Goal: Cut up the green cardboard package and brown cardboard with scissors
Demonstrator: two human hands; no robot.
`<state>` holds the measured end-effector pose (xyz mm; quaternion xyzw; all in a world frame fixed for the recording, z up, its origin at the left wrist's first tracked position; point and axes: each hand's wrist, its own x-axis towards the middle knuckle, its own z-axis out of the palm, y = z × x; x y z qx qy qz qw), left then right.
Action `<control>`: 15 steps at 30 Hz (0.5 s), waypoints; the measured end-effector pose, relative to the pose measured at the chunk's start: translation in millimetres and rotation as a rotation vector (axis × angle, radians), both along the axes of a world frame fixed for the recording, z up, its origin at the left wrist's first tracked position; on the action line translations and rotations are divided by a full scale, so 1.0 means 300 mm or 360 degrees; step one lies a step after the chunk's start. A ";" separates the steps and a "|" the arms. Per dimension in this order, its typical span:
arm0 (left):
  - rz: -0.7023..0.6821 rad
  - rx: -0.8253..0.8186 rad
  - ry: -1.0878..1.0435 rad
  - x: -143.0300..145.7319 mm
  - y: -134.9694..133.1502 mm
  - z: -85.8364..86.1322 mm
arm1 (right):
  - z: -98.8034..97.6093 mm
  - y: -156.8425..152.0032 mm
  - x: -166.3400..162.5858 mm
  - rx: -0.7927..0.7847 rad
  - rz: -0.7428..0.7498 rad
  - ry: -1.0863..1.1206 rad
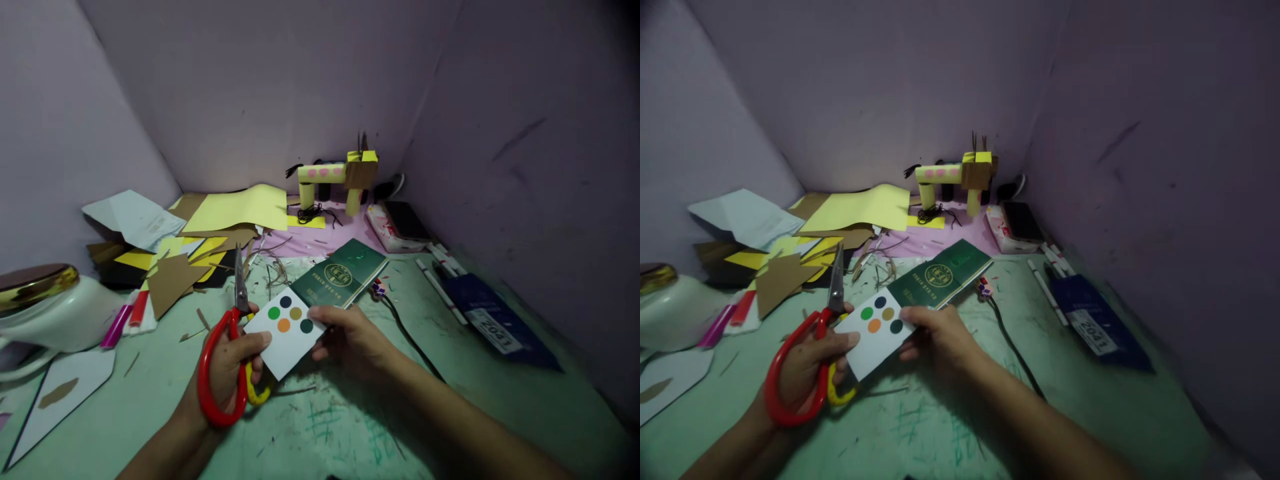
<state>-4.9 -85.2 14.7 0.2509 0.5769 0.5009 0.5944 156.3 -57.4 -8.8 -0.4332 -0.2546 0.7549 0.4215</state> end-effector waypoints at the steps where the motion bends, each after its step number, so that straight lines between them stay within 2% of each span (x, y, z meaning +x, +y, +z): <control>1: 0.0008 -0.0006 -0.0005 0.002 0.002 0.001 | 0.000 0.007 0.009 -0.0007 0.0016 0.0003; 9: -0.0001 -0.0087 -0.0050 0.020 0.011 -0.008 | 0.003 0.019 0.028 0.0164 0.0049 -0.0062; 15: -0.0230 -0.0027 0.0053 -0.003 0.022 -0.039 | -0.012 0.024 0.030 0.0247 -0.0035 -0.0151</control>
